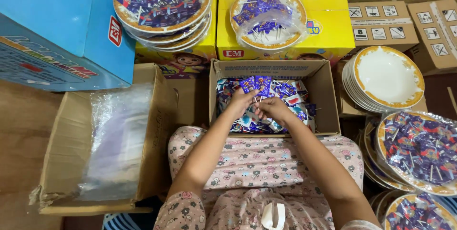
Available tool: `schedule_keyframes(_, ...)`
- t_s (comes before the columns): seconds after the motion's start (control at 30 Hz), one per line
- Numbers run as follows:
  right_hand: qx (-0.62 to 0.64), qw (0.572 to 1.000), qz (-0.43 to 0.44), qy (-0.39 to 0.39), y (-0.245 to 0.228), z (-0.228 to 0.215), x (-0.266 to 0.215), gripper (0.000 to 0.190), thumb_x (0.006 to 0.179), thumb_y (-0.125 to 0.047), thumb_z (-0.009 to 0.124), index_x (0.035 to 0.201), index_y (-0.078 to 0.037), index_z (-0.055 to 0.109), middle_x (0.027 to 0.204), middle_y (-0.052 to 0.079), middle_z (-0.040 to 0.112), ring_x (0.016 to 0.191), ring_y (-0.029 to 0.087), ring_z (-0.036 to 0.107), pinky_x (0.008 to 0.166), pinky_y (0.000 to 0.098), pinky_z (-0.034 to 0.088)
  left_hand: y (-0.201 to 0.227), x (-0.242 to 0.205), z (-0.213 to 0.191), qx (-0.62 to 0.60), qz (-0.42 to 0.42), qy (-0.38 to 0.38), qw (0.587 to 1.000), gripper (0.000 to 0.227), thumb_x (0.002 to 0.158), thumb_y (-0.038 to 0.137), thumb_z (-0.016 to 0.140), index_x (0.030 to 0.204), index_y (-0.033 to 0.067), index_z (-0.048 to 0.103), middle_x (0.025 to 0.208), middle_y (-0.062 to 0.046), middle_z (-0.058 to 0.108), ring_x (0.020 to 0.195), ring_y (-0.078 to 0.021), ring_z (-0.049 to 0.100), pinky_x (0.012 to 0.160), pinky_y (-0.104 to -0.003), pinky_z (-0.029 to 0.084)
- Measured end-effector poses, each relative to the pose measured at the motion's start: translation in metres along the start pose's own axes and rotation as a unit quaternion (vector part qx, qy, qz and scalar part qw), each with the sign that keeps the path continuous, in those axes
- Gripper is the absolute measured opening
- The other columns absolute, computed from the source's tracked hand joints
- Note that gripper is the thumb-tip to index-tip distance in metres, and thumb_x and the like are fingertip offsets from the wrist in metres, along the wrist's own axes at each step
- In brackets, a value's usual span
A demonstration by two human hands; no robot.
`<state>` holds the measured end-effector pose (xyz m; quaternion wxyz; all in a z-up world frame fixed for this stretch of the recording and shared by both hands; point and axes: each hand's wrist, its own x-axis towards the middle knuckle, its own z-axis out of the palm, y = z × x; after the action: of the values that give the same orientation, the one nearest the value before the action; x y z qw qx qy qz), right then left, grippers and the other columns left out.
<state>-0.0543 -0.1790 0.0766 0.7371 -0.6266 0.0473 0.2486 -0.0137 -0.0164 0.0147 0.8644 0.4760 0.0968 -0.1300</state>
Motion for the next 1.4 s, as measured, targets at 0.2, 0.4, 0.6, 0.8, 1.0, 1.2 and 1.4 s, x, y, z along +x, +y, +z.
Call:
schedule_keyframes(0.2,-0.003,0.999,-0.022,0.025,-0.087,-0.007,-0.039,0.019,0.099,-0.015,0.064,0.091,0.0,0.071,0.064,0.009,0.069,0.047,0.009,0.064,0.034,0.0157,0.045,0.036,-0.014,0.016,-0.075,0.032,-0.07,0.994,0.041,0.102,0.036,0.07,0.134,0.0148,0.056,0.115,-0.016,0.071,0.11,-0.0314,0.07,0.1,-0.048,0.056)
schedule_keyframes(0.4,-0.002,0.998,-0.063,0.018,-0.176,-0.017,0.001,0.016,0.1,-0.018,0.063,0.092,-0.006,0.069,0.063,0.001,0.063,0.046,0.002,0.054,0.035,0.0098,0.037,0.045,-0.021,0.017,-0.081,0.051,-0.108,0.989,0.043,0.103,0.022,0.068,0.139,0.0078,0.05,0.117,-0.025,0.07,0.112,-0.0321,0.07,0.105,-0.047,0.052)
schedule_keyframes(0.6,0.019,0.995,-0.027,0.094,-0.224,-0.005,0.046,0.017,0.105,-0.021,0.056,0.106,-0.005,0.06,0.063,-0.007,0.049,0.045,-0.002,0.041,0.035,0.0106,0.027,0.032,-0.007,0.003,-0.087,0.055,-0.11,0.989,0.039,0.104,0.02,0.067,0.138,0.0085,0.053,0.117,-0.028,0.07,0.113,-0.0351,0.069,0.105,-0.049,0.052)
schedule_keyframes(0.8,-0.04,0.967,-0.175,0.18,-0.191,-0.024,0.088,0.036,0.1,-0.016,0.07,0.128,0.004,0.06,0.089,0.015,0.071,0.076,0.024,0.078,0.069,0.0398,0.07,0.038,-0.011,0.006,-0.09,0.05,-0.104,0.989,0.041,0.103,0.021,0.068,0.138,0.0075,0.052,0.116,-0.028,0.071,0.111,-0.0354,0.07,0.106,-0.051,0.051)
schedule_keyframes(1.0,-0.649,0.623,-0.376,0.22,-0.192,0.0,0.069,0.036,0.099,-0.021,0.068,0.133,-0.009,0.068,0.123,0.019,0.067,0.114,0.039,0.066,0.094,0.0499,0.053,0.01,0.016,-0.01,-0.006,0.014,-0.066,0.998,0.043,0.1,0.03,0.072,0.137,0.013,0.057,0.11,-0.015,0.074,0.097,-0.0203,0.075,0.092,-0.036,0.061)
schedule_keyframes(1.2,-0.651,0.588,-0.444,0.181,-0.178,-0.028,0.097,0.017,0.099,-0.021,0.07,0.113,-0.013,0.074,0.108,0.011,0.072,0.108,0.032,0.066,0.091,0.0443,0.053,0.002,0.021,-0.017,0.141,0.006,-0.037,0.989,0.04,0.1,0.019,0.066,0.137,0.0073,0.057,0.111,-0.027,0.071,0.099,-0.0351,0.074,0.089,-0.047,0.06)
schedule_keyframes(1.4,-0.6,0.543,-0.517,0.278,-0.05,-0.105,0.076,0.015,0.081,-0.008,0.07,0.082,-0.008,0.055,0.084,0.011,0.047,0.085,0.035,0.052,0.074,0.0465,0.045,-0.019,0.032,-0.034,0.503,0.082,-0.039,0.859,0.028,0.088,0.025,0.071,0.116,0.0272,0.072,0.091,0.002,0.078,0.088,-0.0155,0.076,0.076,-0.03,0.061)
